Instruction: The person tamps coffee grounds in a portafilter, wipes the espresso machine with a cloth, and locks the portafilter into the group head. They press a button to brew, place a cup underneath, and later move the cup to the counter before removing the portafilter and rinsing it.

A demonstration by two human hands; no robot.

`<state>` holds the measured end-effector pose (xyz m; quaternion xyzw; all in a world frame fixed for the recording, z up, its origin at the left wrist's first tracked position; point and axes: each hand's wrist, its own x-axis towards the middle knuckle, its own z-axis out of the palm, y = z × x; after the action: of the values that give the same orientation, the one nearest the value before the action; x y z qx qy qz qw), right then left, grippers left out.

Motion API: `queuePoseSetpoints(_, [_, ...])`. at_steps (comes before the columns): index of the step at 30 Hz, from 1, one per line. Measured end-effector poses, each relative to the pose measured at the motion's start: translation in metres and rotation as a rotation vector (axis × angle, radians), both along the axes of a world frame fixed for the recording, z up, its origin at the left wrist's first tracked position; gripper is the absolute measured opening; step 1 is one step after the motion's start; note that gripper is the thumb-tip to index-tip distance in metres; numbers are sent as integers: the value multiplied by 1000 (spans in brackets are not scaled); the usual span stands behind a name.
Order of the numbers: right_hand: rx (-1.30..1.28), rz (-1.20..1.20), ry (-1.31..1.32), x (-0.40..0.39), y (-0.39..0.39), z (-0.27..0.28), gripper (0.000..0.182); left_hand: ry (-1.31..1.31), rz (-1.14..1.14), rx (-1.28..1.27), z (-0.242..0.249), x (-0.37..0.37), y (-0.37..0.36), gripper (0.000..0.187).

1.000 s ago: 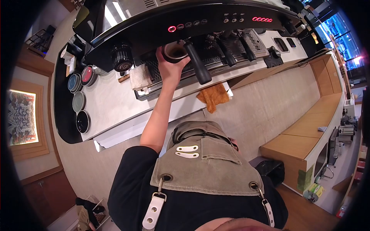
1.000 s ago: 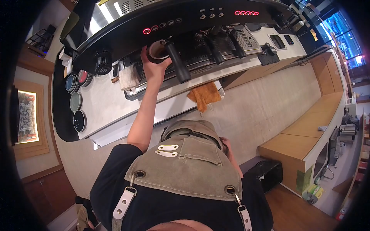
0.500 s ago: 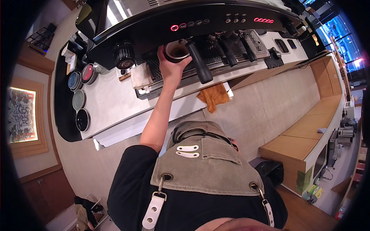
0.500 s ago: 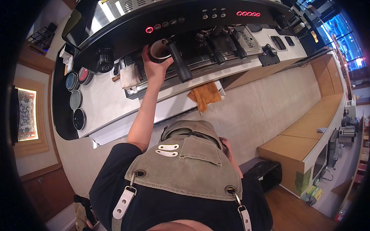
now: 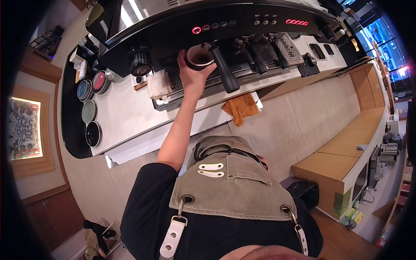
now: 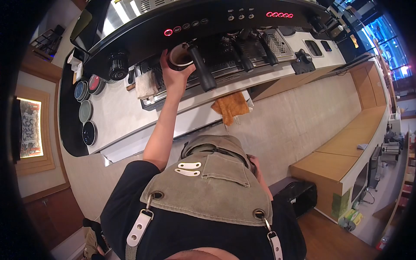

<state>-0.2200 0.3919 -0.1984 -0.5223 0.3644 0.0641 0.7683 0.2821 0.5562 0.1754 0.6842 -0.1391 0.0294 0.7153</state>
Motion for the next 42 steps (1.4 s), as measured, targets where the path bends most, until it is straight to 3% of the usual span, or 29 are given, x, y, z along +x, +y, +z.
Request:
queuePoseSetpoints(7, [-16, 2, 91, 0, 0, 4, 81, -27, 6, 37, -4, 2, 0, 109])
queuePoseSetpoints(23, [26, -32, 100, 5, 2, 12, 94, -19, 1, 23, 5, -2, 1, 109])
queuePoseSetpoints(28, [20, -61, 72, 13, 7, 22, 75, -5, 4, 19, 6, -3, 3, 108])
queuePoseSetpoints(30, [-169, -87, 271, 26, 11, 25, 60, -31, 14, 40, 8, -2, 4, 109])
queuePoseSetpoints(33, [-395, -65, 273, 53, 11, 46, 40, -13, -8, -9, 1, -1, 3, 109])
queuePoseSetpoints(36, [-222, -210, 149, 101, 17, 109, 34, -29, 13, 38, 0, 0, 5, 110])
queuePoseSetpoints(39, [-462, -91, 51, 151, 16, 178, 27, -39, 36, 86, 4, -3, 7, 108])
queuePoseSetpoints(42, [-500, -51, -66, 180, 10, 204, 27, -49, 17, 61, 5, -6, 9, 108])
